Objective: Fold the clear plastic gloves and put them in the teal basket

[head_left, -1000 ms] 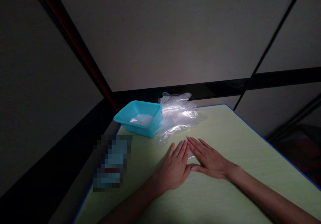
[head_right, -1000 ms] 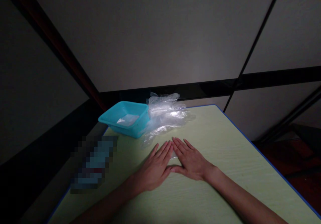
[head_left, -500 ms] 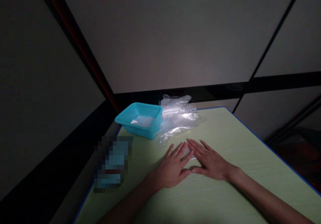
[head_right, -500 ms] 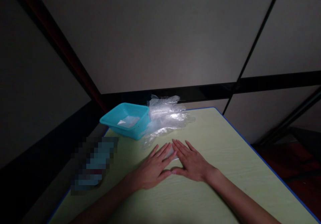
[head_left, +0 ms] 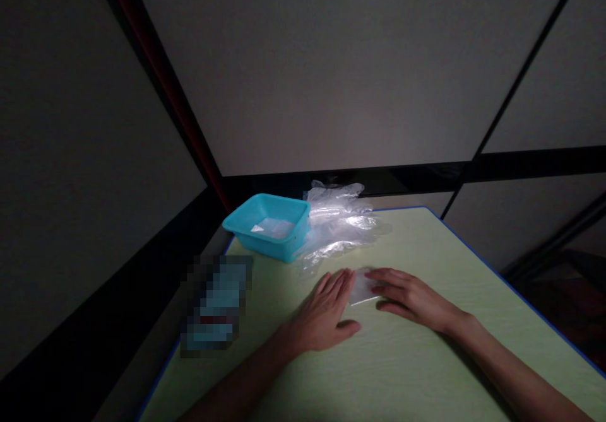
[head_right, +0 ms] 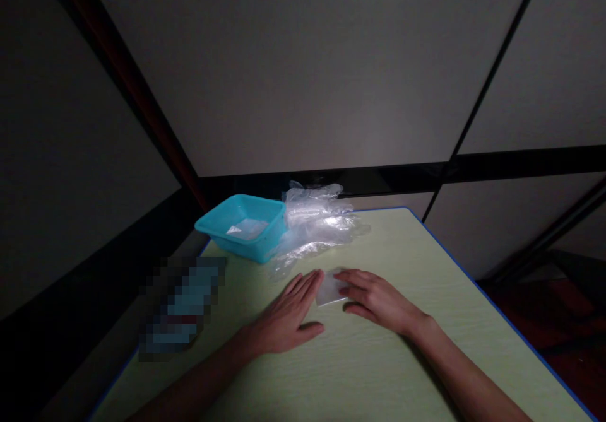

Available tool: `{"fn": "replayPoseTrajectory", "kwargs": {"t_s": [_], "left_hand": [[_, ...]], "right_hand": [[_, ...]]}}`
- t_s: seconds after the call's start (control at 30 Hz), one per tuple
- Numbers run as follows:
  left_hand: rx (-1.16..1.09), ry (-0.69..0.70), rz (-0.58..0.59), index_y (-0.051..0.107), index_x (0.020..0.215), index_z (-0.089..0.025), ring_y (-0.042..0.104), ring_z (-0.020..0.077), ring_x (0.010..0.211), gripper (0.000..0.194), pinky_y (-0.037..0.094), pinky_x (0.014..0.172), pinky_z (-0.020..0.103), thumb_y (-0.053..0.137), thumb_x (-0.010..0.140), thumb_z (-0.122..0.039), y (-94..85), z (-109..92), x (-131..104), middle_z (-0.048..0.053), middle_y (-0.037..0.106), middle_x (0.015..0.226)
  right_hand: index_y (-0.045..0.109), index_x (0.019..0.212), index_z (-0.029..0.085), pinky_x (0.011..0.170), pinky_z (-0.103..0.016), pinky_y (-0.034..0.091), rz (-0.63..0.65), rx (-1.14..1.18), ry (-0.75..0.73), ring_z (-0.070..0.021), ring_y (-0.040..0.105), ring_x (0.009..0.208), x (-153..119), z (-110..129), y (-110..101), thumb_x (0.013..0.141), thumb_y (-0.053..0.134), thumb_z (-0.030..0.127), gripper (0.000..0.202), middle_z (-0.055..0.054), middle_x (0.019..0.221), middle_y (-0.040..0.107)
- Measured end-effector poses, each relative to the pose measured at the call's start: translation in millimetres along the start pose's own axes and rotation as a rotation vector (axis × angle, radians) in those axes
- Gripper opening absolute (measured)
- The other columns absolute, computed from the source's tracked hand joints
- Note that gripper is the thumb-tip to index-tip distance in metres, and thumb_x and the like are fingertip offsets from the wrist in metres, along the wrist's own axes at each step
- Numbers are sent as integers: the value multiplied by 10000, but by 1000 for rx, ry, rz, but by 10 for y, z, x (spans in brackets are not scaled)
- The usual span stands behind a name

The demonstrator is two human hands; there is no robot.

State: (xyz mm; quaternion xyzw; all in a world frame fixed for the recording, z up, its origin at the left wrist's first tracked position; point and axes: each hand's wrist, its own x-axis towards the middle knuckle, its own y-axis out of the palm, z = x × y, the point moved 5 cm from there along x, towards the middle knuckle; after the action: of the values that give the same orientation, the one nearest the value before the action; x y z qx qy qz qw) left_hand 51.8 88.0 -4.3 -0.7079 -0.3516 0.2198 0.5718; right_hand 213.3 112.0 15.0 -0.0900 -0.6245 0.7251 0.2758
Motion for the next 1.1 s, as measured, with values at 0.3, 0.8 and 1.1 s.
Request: {"fn": "replayPoseTrajectory", "kwargs": {"t_s": [0.3, 0.8, 1.1], "left_hand": [[-15, 4, -32, -7, 1372, -127, 137, 235, 1311, 864, 122, 1062, 401, 538, 753, -381, 13, -1, 2, 132, 160, 1433], [-1152, -318, -388, 473, 589, -154, 463, 118, 598, 196, 353, 560, 219, 576, 672, -298, 81, 192, 176, -12, 500, 591], [-1392, -363, -412, 514, 661, -136, 469, 109, 585, 346, 335, 566, 214, 653, 613, -449, 60, 240, 185, 0, 532, 624]], "right_hand": [[595, 994, 140, 777, -353, 470, -164, -140, -86, -200, 566, 878, 79, 67, 72, 871, 399, 141, 231, -85, 954, 641], [482, 818, 194, 444, -199, 292, -467, 1134, 534, -92, 416, 464, 70, -157, 176, 794, 511, 368, 179, 58, 530, 470], [644, 994, 187, 539, -232, 402, -442, 1102, 528, -134, 537, 618, 107, -52, 177, 694, 632, 398, 367, -36, 806, 653]]}}
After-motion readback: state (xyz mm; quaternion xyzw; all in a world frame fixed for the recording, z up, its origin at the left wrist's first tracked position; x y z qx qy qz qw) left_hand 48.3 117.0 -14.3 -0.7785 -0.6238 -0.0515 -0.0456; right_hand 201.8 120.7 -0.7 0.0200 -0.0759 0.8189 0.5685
